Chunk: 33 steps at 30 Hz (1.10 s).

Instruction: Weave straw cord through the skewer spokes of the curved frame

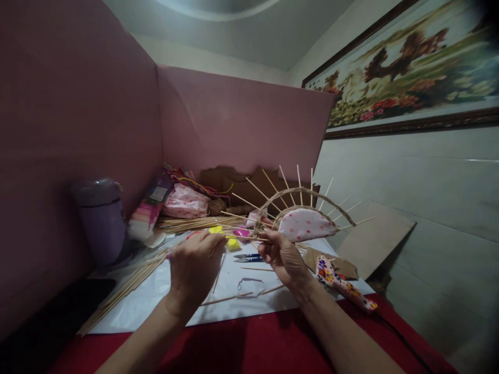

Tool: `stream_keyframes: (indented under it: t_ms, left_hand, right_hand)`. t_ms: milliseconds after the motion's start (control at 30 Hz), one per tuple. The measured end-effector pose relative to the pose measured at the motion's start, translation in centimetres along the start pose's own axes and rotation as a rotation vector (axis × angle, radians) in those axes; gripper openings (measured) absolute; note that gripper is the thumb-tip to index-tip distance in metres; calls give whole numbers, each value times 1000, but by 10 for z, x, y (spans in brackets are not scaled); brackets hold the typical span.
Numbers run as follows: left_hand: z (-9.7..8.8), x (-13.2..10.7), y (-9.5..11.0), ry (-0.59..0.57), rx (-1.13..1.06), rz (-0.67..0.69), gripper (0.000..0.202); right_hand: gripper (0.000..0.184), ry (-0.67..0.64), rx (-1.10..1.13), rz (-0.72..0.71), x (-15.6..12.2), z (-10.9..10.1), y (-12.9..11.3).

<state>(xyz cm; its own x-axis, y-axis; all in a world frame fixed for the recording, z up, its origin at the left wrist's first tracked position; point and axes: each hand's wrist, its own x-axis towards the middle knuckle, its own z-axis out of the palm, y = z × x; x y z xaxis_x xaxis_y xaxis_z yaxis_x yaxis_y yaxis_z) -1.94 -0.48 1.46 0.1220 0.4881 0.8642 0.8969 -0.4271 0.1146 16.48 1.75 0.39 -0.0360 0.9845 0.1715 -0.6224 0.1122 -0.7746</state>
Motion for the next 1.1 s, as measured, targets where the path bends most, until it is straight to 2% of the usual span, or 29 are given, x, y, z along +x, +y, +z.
stream_keyframes:
  t_ms: [233, 300, 467, 533, 600, 667, 767, 900, 1000, 1100]
  left_hand:
    - [1, 7, -16, -3, -94, -150, 15]
    - [3, 9, -21, -30, -209, -246, 14]
    - [14, 10, -30, -112, -658, -500, 21]
    - [22, 7, -29, -178, -740, -556, 23]
    - [33, -2, -26, -281, -741, -545, 23]
    - [46, -13, -19, -460, -714, -448, 23]
    - [62, -26, -11, -570, -705, -381, 19]
    - [68, -24, -17, -596, -668, -344, 22]
    - [67, -13, -34, -577, -610, -340, 25]
    - [62, -4, -51, -544, -485, -370, 25]
  right_hand:
    - [11, -65, -29, 30, 0, -3, 0]
    - [10, -57, 12, 31, 0, -3, -2]
    - [8, -61, 133, 65, -1, -3, -9]
    - [8, -94, 168, 93, -2, -2, -10]
    - [8, -137, 195, 114, -3, -1, -8]
    - [9, -178, 212, 110, -5, 0, -5]
    - [9, -215, 235, 93, -6, 1, -2]
    - [6, -165, 344, 70, -2, -2, -8]
    - [6, -118, 456, 43, 3, -9, -22]
    - [12, -149, 596, -11, 6, -21, -39]
